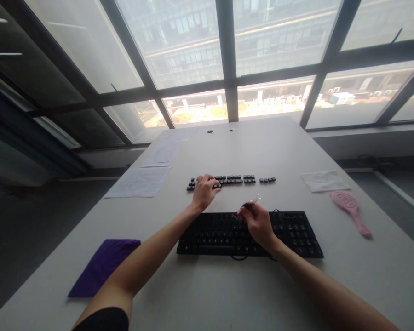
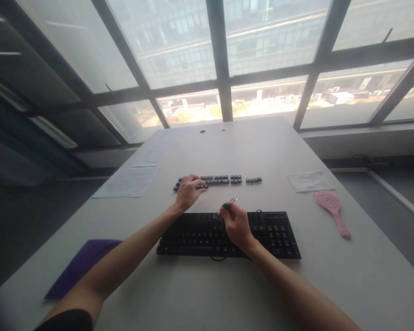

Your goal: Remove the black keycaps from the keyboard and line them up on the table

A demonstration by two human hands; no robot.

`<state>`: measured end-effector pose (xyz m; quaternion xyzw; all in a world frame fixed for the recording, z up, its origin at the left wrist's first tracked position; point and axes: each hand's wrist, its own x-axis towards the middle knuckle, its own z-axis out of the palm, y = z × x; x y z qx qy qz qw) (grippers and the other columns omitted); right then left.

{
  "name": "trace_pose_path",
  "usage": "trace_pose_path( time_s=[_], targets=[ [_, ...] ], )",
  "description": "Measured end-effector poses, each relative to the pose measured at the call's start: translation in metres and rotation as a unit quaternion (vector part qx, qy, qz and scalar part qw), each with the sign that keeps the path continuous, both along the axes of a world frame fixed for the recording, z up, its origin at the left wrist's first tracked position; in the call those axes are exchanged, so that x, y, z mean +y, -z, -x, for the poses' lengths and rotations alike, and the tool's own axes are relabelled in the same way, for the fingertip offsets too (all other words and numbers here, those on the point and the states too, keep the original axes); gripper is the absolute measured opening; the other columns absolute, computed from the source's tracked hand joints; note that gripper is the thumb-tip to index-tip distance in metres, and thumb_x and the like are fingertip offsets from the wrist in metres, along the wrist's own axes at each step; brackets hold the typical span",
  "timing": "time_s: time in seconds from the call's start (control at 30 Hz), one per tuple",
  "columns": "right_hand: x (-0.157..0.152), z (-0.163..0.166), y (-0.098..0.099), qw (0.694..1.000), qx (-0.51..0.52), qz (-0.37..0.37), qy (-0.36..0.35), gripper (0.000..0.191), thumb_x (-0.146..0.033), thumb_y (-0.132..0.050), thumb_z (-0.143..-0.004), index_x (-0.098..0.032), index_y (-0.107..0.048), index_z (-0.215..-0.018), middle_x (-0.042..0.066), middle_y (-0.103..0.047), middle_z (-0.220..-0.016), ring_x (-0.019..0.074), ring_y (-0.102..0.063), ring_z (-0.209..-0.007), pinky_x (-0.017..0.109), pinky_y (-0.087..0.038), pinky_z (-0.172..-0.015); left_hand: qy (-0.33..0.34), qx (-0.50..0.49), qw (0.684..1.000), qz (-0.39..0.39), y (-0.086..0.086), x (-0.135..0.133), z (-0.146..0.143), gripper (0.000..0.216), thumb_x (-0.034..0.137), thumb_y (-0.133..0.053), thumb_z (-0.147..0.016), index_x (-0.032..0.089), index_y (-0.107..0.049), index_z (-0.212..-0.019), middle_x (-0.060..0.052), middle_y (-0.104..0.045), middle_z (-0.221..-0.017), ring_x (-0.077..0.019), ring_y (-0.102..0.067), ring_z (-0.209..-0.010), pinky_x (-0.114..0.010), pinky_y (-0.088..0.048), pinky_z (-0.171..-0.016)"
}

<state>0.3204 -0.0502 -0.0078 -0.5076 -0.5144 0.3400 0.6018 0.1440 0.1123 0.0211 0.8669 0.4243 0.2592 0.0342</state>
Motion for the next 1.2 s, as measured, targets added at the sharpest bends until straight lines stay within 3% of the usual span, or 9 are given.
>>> trace_pose_path(
  time_s=[0.17,0.3,0.4,0.77,1.03,1.2],
  targets=[
    [-0.004,-0.004,0.000,0.996,-0.087,0.012,-0.012,0.020,-0.031,-0.056,-0.093,-0.018,-0.061,-0.078,0.003,-0.065,-0.068,0.0169,-0.057,-0.062,0.027,-0.044,-0.061,0.070,-0.024,0.996,0.040,-0.015,-0.062,0.002,0.013,0.016,-0.060,-0.090,0.021,-0.071,-0.096,-0.005,-0.062,-0.102,-0.0224,-0.054,-0.099,-0.041,-0.044,-0.096],
    [-0.004,-0.002,-0.003,0.990,-0.135,0.006,-0.043,0.019,-0.025,-0.055,-0.092,-0.019,-0.058,-0.074,0.000,-0.062,-0.067,0.0153,-0.054,-0.062,0.026,-0.041,-0.062,0.109,-0.048,0.986,0.117,-0.003,-0.114,0.000,0.019,0.013,-0.052,-0.092,0.022,-0.068,-0.097,-0.005,-0.064,-0.096,-0.0219,-0.056,-0.096,-0.038,-0.047,-0.090],
    [-0.005,-0.001,-0.007,0.986,-0.153,0.005,-0.064,0.021,-0.023,-0.055,-0.092,-0.019,-0.055,-0.071,-0.002,-0.058,-0.064,0.0138,-0.049,-0.060,0.025,-0.038,-0.060,0.119,-0.063,0.981,0.139,0.007,-0.132,-0.001,0.020,0.011,-0.052,-0.090,0.022,-0.066,-0.097,-0.005,-0.065,-0.096,-0.0220,-0.057,-0.094,-0.038,-0.048,-0.088],
    [-0.007,0.000,-0.001,0.961,-0.251,-0.038,-0.110,0.019,-0.019,-0.051,-0.094,-0.021,-0.054,-0.075,0.003,-0.061,-0.074,0.0172,-0.053,-0.066,0.028,-0.040,-0.065,0.137,-0.042,0.978,0.149,0.008,-0.135,-0.001,0.009,0.016,-0.064,-0.079,0.020,-0.060,-0.085,-0.006,-0.061,-0.092,-0.0225,-0.055,-0.091,-0.038,-0.047,-0.087],
    [-0.012,-0.002,0.004,0.902,-0.362,-0.165,-0.169,0.023,-0.010,-0.043,-0.091,-0.022,-0.057,-0.077,0.004,-0.058,-0.074,0.0180,-0.049,-0.068,0.028,-0.040,-0.066,0.128,-0.041,0.978,0.158,0.010,-0.135,-0.001,0.006,0.015,-0.062,-0.083,0.021,-0.064,-0.083,-0.005,-0.063,-0.091,-0.0213,-0.057,-0.089,-0.036,-0.047,-0.085],
    [-0.011,-0.004,0.003,0.953,-0.247,-0.098,-0.147,0.020,-0.013,-0.046,-0.094,-0.021,-0.060,-0.080,0.003,-0.062,-0.078,0.0171,-0.055,-0.071,0.028,-0.044,-0.069,0.119,-0.030,0.981,0.150,0.013,-0.135,-0.002,0.009,0.014,-0.062,-0.085,0.021,-0.064,-0.091,-0.005,-0.063,-0.094,-0.0221,-0.056,-0.091,-0.037,-0.047,-0.083]
  ],
)
